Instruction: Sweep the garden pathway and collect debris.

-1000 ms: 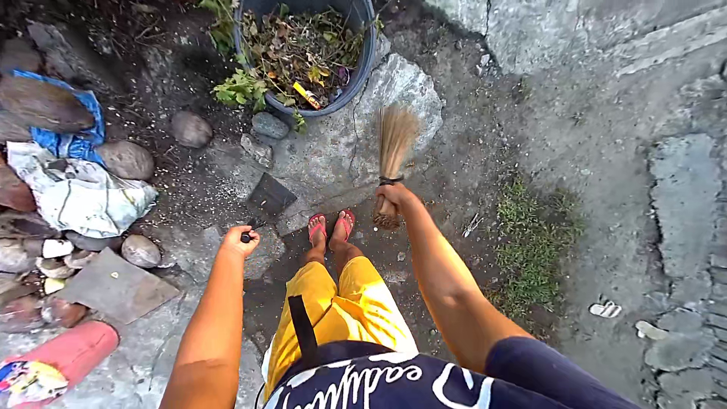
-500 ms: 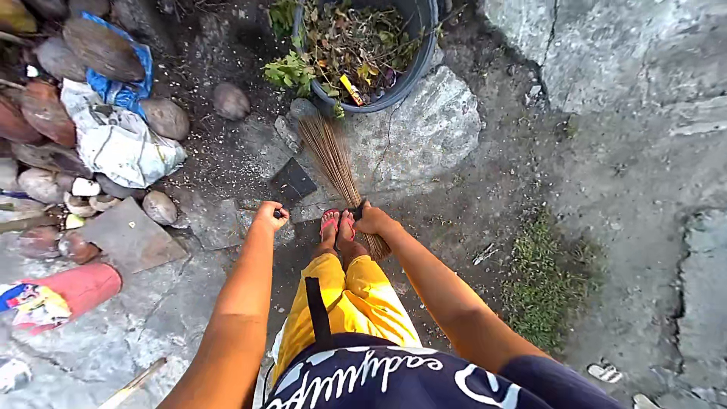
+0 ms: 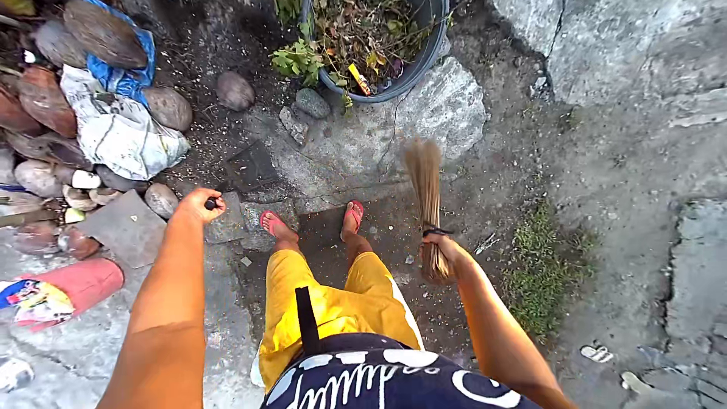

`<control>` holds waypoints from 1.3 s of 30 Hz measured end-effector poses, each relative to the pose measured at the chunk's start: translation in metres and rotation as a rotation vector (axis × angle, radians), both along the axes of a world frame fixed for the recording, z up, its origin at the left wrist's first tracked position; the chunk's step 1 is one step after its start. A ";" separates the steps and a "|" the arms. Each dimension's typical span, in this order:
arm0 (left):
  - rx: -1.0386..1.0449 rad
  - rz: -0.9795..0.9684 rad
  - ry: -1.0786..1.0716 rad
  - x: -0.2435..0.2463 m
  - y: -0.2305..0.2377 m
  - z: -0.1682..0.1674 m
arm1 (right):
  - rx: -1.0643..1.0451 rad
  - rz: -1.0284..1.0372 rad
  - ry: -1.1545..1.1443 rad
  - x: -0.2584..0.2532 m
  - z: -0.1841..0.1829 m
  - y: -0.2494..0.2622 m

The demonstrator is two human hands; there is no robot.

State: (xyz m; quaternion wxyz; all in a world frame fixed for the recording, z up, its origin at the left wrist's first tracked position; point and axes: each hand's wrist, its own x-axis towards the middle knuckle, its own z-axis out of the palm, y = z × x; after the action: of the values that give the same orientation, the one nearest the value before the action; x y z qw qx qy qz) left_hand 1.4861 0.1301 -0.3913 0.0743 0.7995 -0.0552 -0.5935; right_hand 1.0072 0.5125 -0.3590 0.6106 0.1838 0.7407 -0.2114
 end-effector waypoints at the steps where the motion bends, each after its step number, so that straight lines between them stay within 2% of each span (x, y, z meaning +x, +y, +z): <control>1: 0.003 -0.044 -0.035 0.007 -0.012 0.001 | 0.009 -0.106 0.032 0.020 -0.013 -0.010; 3: 0.004 -0.155 -0.111 0.023 -0.034 0.008 | -0.002 -0.185 0.061 0.081 -0.044 -0.039; 5: 0.001 -0.276 -0.160 0.038 -0.052 0.007 | -0.026 -0.119 -0.046 0.171 -0.064 -0.078; 8: 0.041 -0.421 -0.224 0.050 -0.069 -0.009 | -0.094 0.117 -0.467 0.307 -0.074 -0.136; 11: 0.070 -0.424 -0.224 0.056 -0.084 -0.026 | -0.223 0.211 -0.837 0.370 -0.075 -0.156; 13: 0.074 -0.393 -0.189 0.066 -0.098 -0.029 | -0.292 0.210 -0.865 0.368 -0.055 -0.145; 15: 0.081 -0.385 -0.164 0.080 -0.110 -0.025 | -0.300 0.177 -0.803 0.355 -0.019 -0.125; 17: 0.090 -0.393 -0.138 0.099 -0.125 -0.025 | -0.254 0.108 -0.695 0.345 0.026 -0.115; 19: 0.097 -0.385 -0.114 0.116 -0.135 -0.028 | -0.205 0.003 -0.548 0.345 0.052 -0.118; 21: 0.091 -0.359 -0.103 0.125 -0.138 -0.030 | -0.169 -0.114 -0.380 0.363 0.046 -0.144; 22: 0.089 -0.349 -0.101 0.127 -0.139 -0.028 | -0.155 -0.151 -0.298 0.379 0.028 -0.162; 24: 0.089 -0.337 -0.103 0.132 -0.135 -0.027 | -0.118 -0.094 -0.228 0.419 -0.019 -0.203; 25: 0.088 -0.339 -0.102 0.136 -0.133 -0.027 | -0.110 -0.016 -0.261 0.439 -0.038 -0.224; 27: 0.081 -0.345 -0.104 0.142 -0.132 -0.031 | -0.165 0.147 -0.497 0.469 -0.075 -0.252; 29: 0.089 -0.354 -0.098 0.154 -0.129 -0.034 | -0.217 0.265 -0.727 0.472 -0.086 -0.257; 30: 0.092 -0.361 -0.096 0.162 -0.130 -0.034 | -0.250 0.297 -0.802 0.464 -0.082 -0.251; 32: 0.095 -0.359 -0.065 0.182 -0.137 -0.031 | -0.279 0.262 -0.801 0.439 -0.052 -0.224; 36: 0.074 -0.322 0.010 0.217 -0.142 -0.025 | -0.150 0.076 -0.599 0.390 0.025 -0.149; 39: 0.068 -0.240 0.003 0.213 -0.123 -0.020 | -0.063 -0.144 -0.376 0.397 0.046 -0.135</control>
State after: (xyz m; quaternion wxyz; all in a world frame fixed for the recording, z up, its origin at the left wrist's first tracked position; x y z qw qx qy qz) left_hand 1.6986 0.0074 -0.4108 -0.0245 0.7884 -0.1302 -0.6007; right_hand 1.4040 0.3779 -0.3131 0.7268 0.2536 0.5917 -0.2395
